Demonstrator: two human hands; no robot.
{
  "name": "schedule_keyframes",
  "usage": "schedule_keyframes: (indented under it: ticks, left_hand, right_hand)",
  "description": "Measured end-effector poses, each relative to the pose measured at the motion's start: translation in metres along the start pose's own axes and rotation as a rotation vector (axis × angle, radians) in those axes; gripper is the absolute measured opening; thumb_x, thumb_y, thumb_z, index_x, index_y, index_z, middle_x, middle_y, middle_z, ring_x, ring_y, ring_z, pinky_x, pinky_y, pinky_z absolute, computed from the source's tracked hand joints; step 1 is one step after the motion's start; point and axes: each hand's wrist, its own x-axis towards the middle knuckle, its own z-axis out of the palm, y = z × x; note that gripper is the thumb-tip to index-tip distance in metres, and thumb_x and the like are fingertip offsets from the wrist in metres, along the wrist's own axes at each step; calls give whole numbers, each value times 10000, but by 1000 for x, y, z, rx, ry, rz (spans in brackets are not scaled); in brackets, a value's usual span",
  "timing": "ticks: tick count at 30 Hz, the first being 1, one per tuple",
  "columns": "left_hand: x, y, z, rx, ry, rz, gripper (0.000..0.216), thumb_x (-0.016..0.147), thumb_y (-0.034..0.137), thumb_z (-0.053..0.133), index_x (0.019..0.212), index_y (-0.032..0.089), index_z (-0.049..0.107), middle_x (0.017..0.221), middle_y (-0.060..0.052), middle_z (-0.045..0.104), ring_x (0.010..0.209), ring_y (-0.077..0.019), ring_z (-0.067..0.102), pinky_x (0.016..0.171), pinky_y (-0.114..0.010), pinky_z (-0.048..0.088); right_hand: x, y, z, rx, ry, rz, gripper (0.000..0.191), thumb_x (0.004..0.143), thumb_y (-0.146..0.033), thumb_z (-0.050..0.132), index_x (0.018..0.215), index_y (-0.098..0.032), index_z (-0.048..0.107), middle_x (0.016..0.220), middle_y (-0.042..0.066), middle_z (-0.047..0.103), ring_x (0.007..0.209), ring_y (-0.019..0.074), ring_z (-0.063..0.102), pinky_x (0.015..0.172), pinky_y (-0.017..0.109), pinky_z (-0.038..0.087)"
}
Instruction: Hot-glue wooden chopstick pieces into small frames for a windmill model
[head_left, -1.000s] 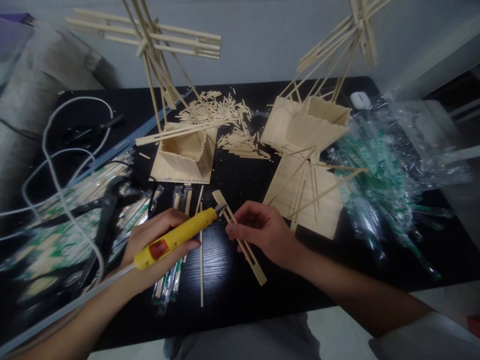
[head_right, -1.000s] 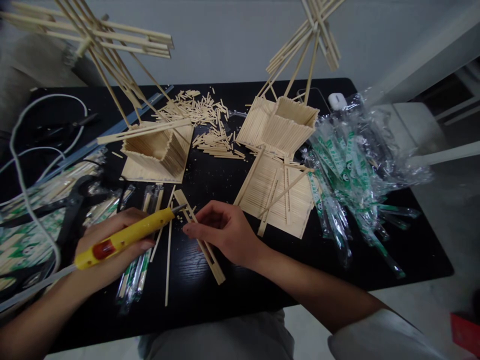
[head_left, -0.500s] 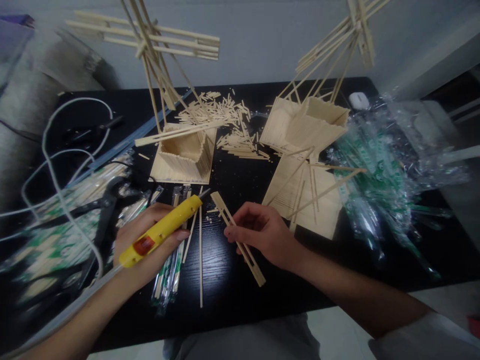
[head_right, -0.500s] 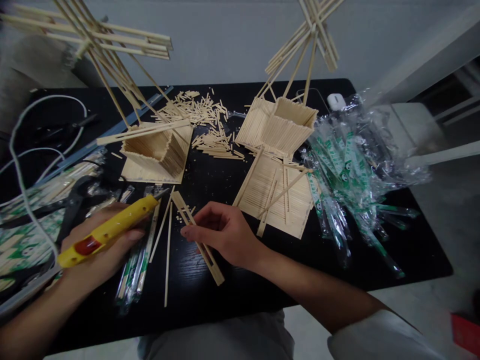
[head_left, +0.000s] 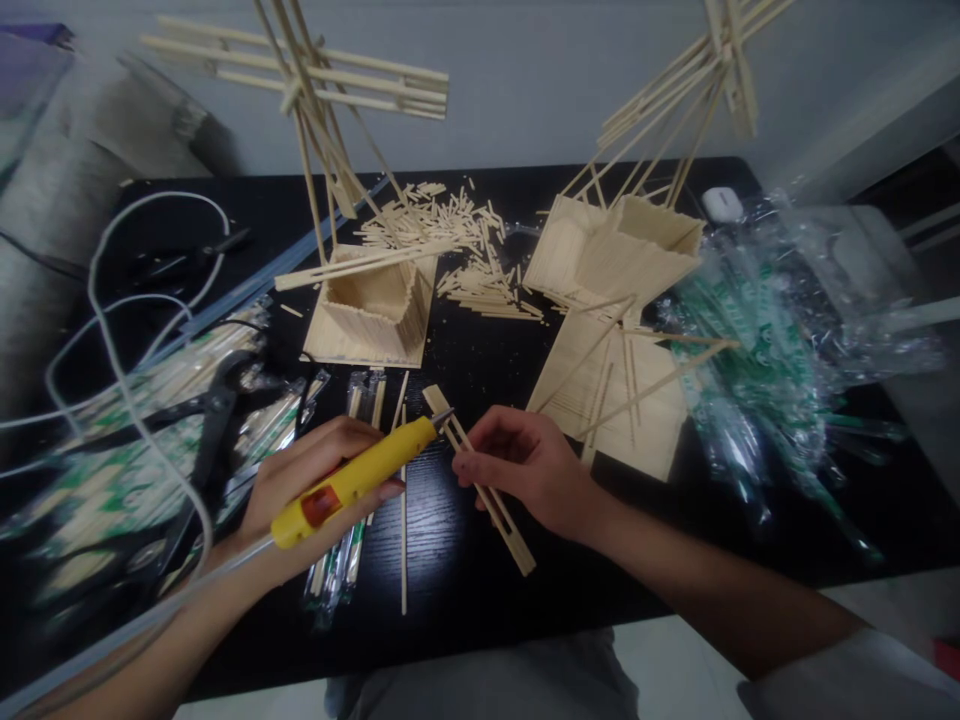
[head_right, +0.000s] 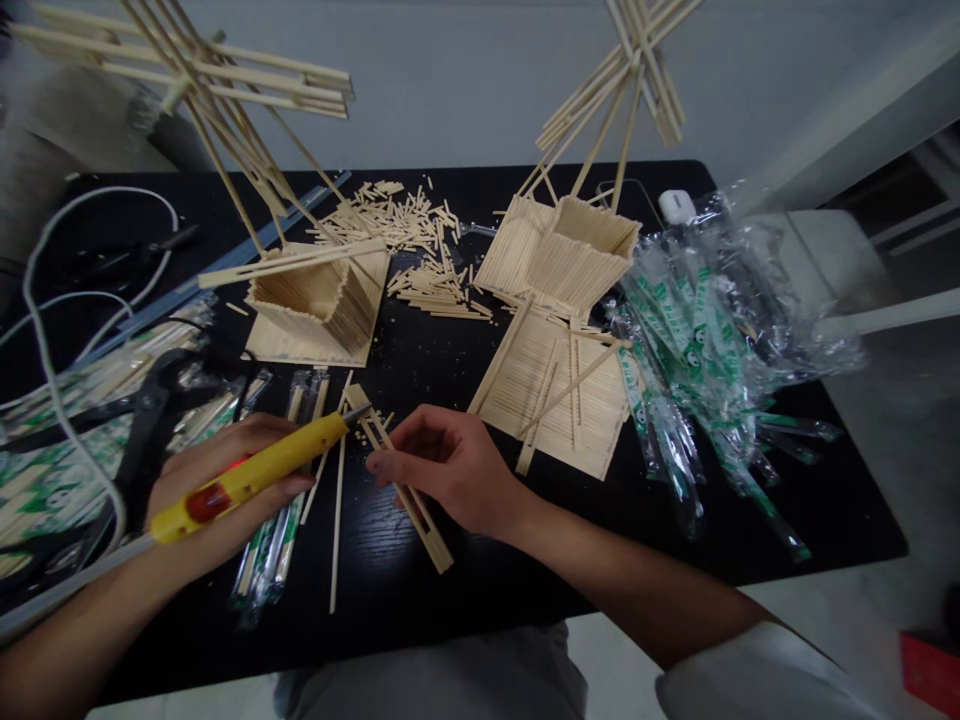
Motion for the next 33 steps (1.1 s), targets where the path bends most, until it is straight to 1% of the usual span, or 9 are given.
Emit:
schedule_keyframes:
  ticks: [3,5,10,15,18,21,25,30,33]
  left_hand:
    - [2,-2,-1,60,35,5,98,1025,386,763,1055,299,731,969,-35,789,821,-212,772,704,-376,643]
    - [3,-3,-1,70,30,17,81,1029,368,755,1070,303,730,973,-33,792,828,-213,775,711,-377,649]
    - [1,-3,1,20,-27,38,157,1011,418,784,1054,280,722,970,-28,792,802,-194,769,698,-331,645]
    - [2,-6,-1,42,16,16,121,1004,390,788,1047,287,743,972,-24,793,817,-202,771,707,-346,640]
    - [4,-9,-3,72,30,53,78,1013,347,778,1059,297,741,950,-18,788,808,-198,773,699,-340,638]
    - [5,-10,-1,36,-16,108,112,997,326,798,1068,275,729,954,-25,786,793,-186,771,690,-312,640]
    - [4,-9,1,-26,-62,90,146,975,331,825,1047,255,722,959,-30,781,800,-181,767,696,-297,634]
    - [5,-12,-3,62,6,63,62,998,308,778,1021,278,729,941,-19,794,794,-194,773,688,-324,628]
    - [6,-12,-2,21,-29,62,85,978,305,796,1026,281,730,954,-26,798,809,-202,778,694,-327,647]
  right_hand:
    - [0,0,0,-24,9,1,417,719,-432,1044,815,-201,711,712,-33,743,545,104,662,509,209,566]
    - [-1,0,0,-36,9,-2,417,730,-441,1039,820,-199,711,716,-31,743,551,105,665,515,211,572]
    - [-1,0,0,-32,0,-6,436,724,-466,1039,819,-199,707,717,-33,743,546,103,660,510,209,570]
    - [-1,0,0,-32,7,2,431,721,-461,1043,815,-197,715,711,-34,736,558,104,653,534,220,581]
    - [-1,0,0,-30,8,13,433,721,-449,1045,820,-193,711,717,-32,740,548,104,653,526,219,570]
    - [0,1,-1,-29,6,3,431,717,-438,1047,814,-194,705,715,-34,742,538,103,653,517,217,566]
    - [1,1,-1,-38,4,-25,429,714,-443,1045,806,-202,702,710,-37,741,549,107,659,527,225,583]
    - [0,1,-1,-27,-23,-14,419,733,-426,1039,818,-200,696,719,-34,747,541,102,664,504,205,552]
    - [-1,1,0,-23,-31,-10,427,734,-431,1040,822,-199,692,723,-34,749,543,103,670,508,207,561]
